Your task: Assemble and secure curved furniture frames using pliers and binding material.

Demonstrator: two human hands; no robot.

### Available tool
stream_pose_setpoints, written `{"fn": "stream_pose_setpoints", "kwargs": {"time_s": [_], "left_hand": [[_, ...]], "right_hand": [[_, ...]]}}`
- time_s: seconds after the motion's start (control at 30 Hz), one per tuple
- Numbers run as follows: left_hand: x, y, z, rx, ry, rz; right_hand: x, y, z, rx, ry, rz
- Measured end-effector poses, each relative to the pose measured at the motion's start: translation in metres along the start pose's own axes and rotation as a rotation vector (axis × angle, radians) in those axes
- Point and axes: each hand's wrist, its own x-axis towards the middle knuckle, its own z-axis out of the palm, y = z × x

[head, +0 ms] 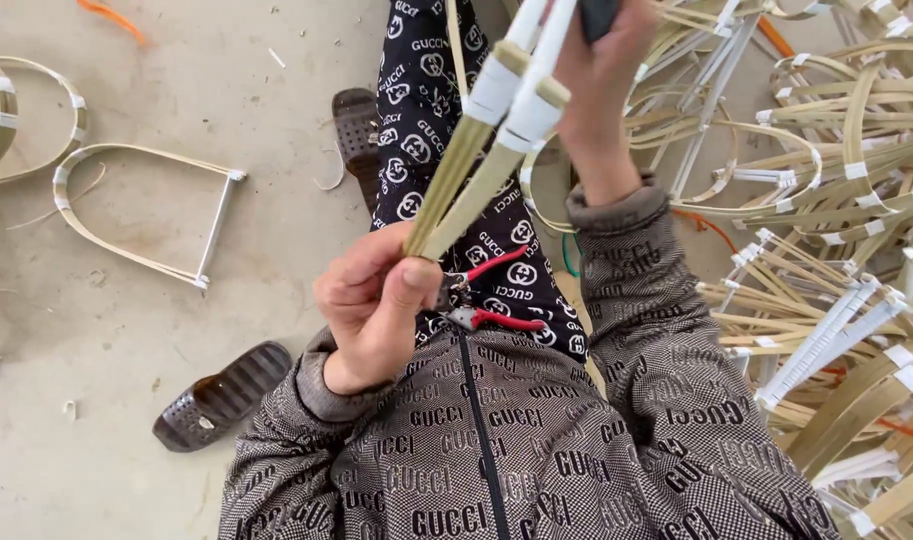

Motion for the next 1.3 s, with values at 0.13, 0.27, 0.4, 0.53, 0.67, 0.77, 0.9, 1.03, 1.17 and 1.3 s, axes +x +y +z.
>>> {"fn": "stream_pose_setpoints", "kwargs": {"time_s": [0.13,0.27,0.4,0.53,0.67,0.77,0.9,1.03,1.17,1.3], "left_hand": [[-0.001,-0.002,-0.004,0.053,0.065,0.012],[0.001,-0.005,-0.005,0.067,0.052,0.043],[-0.004,-0.013,-0.004,-0.002,0.006,-0.059],[0.009,-0.025,-0.009,0.001,0.082,0.100],[0.014,-0.036,-0.021,-0.174,0.206,0.213],[0.003,-0.040,-0.023,-0.170,0.219,0.214],[0.006,-0.050,-0.027,0.142,0.155,0.395],[0.013,-0.030,-0.021,0.216,-0.017,0.357],[0.016,-0.037,-0.019,0.102,-0.104,0.329],[0.013,-0.039,-0.025,0.093,-0.035,0.355]], "right_hand": [[-0.045,-0.040,0.025,0.296,-0.269,0.241],[-0.083,0.021,0.027,0.208,-0.314,0.218],[-0.035,0.067,-0.019,-0.157,0.004,0.066],[-0.017,0.008,-0.012,-0.270,-0.067,-0.040],[-0.049,-0.045,0.002,0.235,-0.241,0.429],[-0.093,-0.054,0.015,0.397,-0.313,0.684],[-0.129,-0.048,0.039,0.655,-0.389,0.660],[-0.118,-0.064,0.054,0.506,-0.332,0.641],[-0.109,-0.062,0.053,0.204,-0.360,0.653],[-0.124,-0.032,0.052,0.065,-0.330,0.260]]}}
